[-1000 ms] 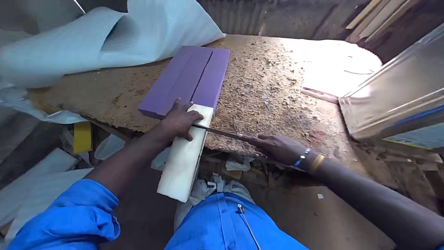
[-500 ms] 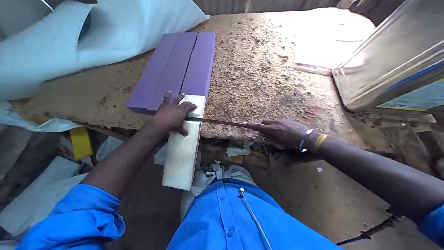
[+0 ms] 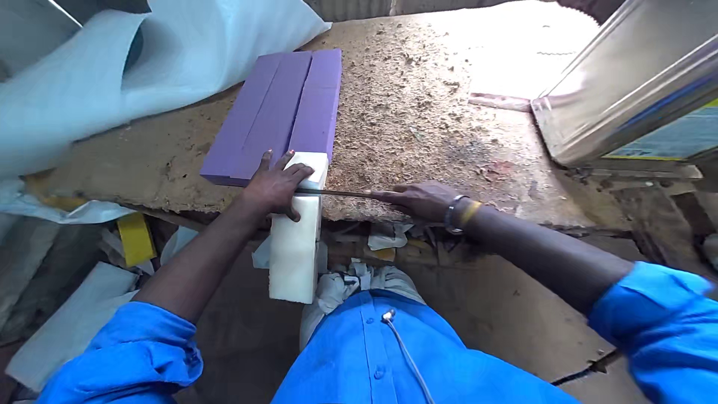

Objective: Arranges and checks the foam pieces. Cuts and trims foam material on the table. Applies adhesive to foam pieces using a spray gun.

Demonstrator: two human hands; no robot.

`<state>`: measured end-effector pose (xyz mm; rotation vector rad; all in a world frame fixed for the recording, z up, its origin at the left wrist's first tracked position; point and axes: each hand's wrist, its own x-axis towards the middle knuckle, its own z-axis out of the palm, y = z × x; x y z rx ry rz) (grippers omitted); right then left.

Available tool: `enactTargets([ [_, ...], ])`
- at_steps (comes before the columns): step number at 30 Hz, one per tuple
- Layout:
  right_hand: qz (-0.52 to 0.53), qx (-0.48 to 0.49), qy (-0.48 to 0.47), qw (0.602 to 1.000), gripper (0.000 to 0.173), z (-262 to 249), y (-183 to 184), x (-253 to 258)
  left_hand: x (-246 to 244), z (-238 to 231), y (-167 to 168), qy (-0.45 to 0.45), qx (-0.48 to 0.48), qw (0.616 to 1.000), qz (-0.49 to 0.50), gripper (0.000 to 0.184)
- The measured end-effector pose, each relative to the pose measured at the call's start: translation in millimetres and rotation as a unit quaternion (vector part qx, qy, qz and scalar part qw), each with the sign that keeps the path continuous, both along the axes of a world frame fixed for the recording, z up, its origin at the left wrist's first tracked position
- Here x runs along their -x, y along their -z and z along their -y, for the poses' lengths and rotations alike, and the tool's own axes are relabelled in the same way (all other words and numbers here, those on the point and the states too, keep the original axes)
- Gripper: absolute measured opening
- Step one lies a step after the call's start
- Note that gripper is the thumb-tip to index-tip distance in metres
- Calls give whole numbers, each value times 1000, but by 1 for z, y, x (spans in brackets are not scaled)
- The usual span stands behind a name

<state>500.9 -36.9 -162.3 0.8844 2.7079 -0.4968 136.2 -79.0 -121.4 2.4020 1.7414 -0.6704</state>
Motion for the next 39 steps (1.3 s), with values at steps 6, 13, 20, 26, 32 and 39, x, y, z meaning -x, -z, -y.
enactTargets([
  [6, -7, -5, -20, 1000, 58, -1, 3, -40, -1, 3, 1, -8, 8, 1000, -2, 128],
  [13, -24, -39, -35, 998, 57, 8, -6, -40, -8, 46, 24, 0, -41, 999, 6, 159],
  [20, -116, -206, 62, 970, 45, 34, 17, -200, -12, 131, 94, -32, -239, 962, 125, 121],
  [26, -110, -226, 351, 902, 65, 45, 20, -190, -22, 157, 95, -60, -199, 943, 259, 82],
  [32, -276, 7, 180, 944, 92, 128, 42, -26, -64, 151, 78, -4, -112, 886, 450, 83],
  [39, -111, 98, 207, 967, 79, 141, 144, -5, -92, 169, 124, -87, -3, 940, 330, 114],
])
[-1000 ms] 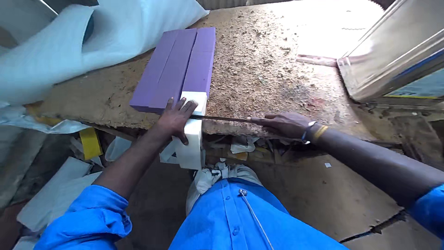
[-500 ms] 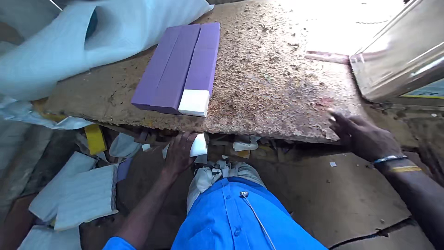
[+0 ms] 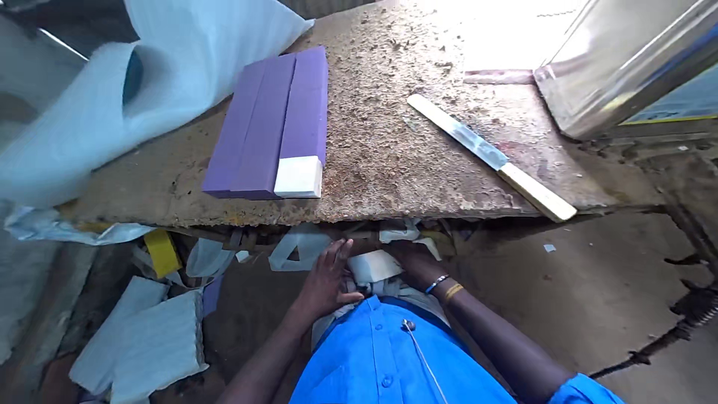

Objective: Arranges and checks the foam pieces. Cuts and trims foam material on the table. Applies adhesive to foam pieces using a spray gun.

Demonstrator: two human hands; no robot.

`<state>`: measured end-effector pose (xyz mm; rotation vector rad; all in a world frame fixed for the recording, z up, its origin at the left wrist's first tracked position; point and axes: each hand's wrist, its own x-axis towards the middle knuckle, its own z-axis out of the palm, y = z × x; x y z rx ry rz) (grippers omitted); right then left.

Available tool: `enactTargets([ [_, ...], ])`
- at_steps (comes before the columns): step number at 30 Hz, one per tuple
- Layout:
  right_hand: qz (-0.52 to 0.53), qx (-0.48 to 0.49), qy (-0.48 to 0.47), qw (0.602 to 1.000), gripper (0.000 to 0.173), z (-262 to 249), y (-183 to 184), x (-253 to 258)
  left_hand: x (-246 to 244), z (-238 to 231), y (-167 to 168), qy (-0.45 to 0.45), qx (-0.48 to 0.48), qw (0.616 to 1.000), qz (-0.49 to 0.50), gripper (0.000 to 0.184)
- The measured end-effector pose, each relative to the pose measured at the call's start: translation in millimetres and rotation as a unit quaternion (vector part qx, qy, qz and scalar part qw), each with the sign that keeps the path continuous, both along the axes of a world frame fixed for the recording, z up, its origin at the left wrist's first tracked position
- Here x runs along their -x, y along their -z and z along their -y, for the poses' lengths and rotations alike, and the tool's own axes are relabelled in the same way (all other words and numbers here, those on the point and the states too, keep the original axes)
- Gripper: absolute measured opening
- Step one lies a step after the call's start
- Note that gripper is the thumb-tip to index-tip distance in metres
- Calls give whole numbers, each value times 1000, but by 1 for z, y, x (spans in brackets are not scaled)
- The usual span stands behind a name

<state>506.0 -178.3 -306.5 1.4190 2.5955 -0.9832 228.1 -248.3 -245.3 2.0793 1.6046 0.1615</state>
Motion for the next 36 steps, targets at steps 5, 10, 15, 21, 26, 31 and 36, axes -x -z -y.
enactTargets([
  [5, 62, -49, 71, 994, 97, -28, 13, -10, 34, 21, 10, -133, 40, 989, 44, 83],
  [10, -73, 119, -36, 990, 70, -17, -61, 57, 73, -2, -11, -304, -62, 941, 132, 61],
  [15, -370, 58, 206, 904, 57, -54, -93, 137, 114, -65, -48, -493, -170, 780, 345, 59],
  [21, -324, 162, 314, 878, 86, -108, -107, 206, 136, -137, -45, -596, -120, 722, 331, 97],
  [26, -298, 186, 379, 856, 81, -121, -128, 230, 119, -150, -40, -589, -210, 733, 268, 98],
  [31, -363, 94, 432, 820, 69, -124, -112, 236, 127, -150, -36, -556, -237, 743, 287, 91],
  [36, -330, 53, 452, 827, 102, -129, -117, 248, 126, -143, -30, -527, -270, 752, 290, 78],
])
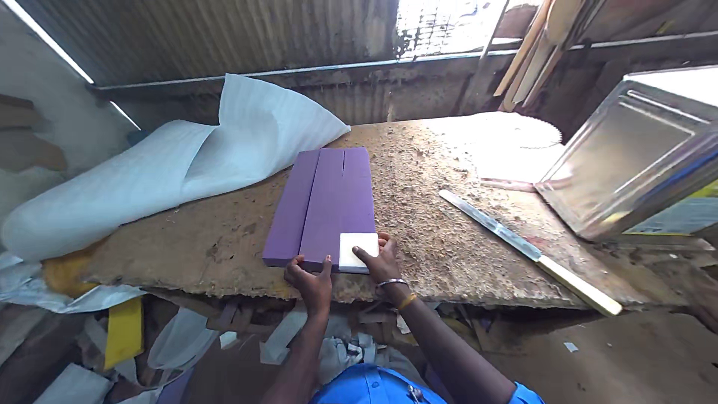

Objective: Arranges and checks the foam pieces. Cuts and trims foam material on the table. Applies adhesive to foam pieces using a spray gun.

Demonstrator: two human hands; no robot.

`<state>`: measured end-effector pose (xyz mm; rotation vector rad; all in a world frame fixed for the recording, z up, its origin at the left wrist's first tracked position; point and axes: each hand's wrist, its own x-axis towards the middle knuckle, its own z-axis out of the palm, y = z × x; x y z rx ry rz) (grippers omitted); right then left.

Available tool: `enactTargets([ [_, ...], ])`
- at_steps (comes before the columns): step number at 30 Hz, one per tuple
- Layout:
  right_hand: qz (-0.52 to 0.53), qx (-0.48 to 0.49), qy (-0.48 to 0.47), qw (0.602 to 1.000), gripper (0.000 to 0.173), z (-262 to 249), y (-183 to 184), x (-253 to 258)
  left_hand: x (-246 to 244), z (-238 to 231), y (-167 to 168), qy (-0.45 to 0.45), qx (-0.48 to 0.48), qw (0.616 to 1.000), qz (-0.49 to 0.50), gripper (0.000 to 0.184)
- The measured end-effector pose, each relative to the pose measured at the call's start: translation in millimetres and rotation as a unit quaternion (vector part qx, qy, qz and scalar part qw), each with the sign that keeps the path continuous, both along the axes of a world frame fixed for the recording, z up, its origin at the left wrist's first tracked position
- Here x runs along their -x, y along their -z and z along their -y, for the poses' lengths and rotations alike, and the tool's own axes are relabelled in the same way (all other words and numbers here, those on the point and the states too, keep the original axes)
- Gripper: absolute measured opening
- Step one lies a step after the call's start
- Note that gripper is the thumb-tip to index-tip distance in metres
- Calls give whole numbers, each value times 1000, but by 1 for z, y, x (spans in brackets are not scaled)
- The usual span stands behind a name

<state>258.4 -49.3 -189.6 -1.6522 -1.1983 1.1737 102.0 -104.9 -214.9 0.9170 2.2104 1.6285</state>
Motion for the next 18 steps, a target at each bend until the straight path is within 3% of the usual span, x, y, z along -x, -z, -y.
enactTargets([
  [2, 0, 43, 4, 999, 117, -1, -3, 7, 3, 3, -3, 14, -24, 997, 70, 90],
  [3, -18, 53, 9, 998, 116, -3, -3, 8, 7, 4, -8, 24, -33, 992, 118, 97],
  [5, -82, 59, 17, 995, 89, -7, -7, 7, 17, 5, -22, 46, -42, 976, 207, 93],
  [7, -159, 59, 22, 985, 64, -8, -17, 3, 22, 8, -36, 74, -51, 958, 274, 70],
  [8, -198, 63, 29, 978, 63, -7, -21, 1, 22, 9, -41, 94, -53, 949, 297, 64],
  [10, -243, 82, 45, 966, 66, -2, -29, 0, 17, 10, -49, 133, -51, 925, 351, 70],
  [13, -173, 16, 71, 982, 67, 2, -32, -5, 6, 4, -54, 143, -57, 897, 414, 75],
  [15, -48, -63, 75, 994, 71, 2, -35, -12, 0, 0, -52, 168, -51, 924, 339, 74],
  [18, 196, -152, 11, 969, 80, 5, -38, -19, -5, 0, -31, 242, -27, 967, 70, 65],
])
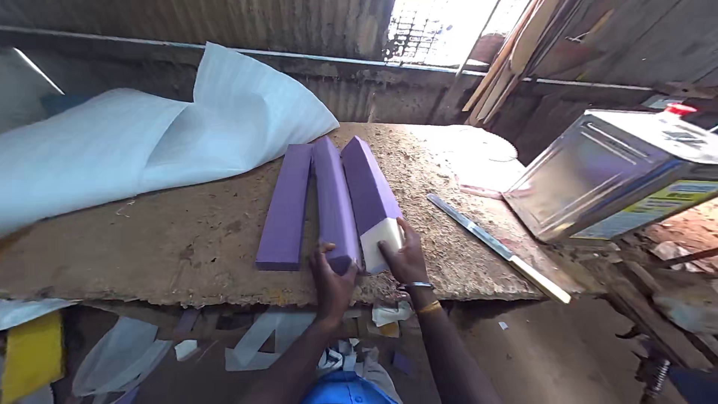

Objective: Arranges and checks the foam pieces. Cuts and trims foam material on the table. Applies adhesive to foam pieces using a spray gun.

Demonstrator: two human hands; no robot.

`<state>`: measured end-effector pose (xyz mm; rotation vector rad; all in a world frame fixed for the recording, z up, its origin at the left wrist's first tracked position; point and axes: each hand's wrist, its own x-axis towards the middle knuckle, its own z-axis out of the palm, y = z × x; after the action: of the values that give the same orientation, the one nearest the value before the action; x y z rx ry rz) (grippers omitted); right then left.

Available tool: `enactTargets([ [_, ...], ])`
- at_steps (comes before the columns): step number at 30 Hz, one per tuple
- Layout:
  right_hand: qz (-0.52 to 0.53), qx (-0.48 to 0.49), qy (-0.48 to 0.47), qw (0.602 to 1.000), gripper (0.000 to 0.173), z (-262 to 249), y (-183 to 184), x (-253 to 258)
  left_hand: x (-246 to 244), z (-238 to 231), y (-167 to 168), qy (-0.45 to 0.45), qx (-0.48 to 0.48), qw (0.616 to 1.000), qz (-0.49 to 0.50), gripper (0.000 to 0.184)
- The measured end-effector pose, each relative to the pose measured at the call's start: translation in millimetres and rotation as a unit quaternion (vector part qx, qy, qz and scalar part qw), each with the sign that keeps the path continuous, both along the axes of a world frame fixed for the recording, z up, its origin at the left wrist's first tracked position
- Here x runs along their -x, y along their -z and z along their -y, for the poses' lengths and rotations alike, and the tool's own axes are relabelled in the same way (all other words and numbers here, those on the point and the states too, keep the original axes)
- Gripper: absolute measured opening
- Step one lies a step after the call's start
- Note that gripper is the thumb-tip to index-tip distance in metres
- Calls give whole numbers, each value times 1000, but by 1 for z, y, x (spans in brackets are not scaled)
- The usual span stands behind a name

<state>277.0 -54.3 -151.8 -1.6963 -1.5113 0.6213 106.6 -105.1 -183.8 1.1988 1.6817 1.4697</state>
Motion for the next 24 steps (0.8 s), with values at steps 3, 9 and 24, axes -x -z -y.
enactTargets([
  [3, 164, -35, -56, 984, 82, 7, 8, 10, -4, 3, 24, 62, 5, 993, -97, 56],
  [9, -125, 21, -98, 987, 96, 13, 22, -16, 23, -17, 34, 159, 32, 986, -35, 118],
  [24, -190, 5, -93, 977, 75, 12, 35, -19, 24, -19, 39, 244, -29, 969, -21, 70],
])
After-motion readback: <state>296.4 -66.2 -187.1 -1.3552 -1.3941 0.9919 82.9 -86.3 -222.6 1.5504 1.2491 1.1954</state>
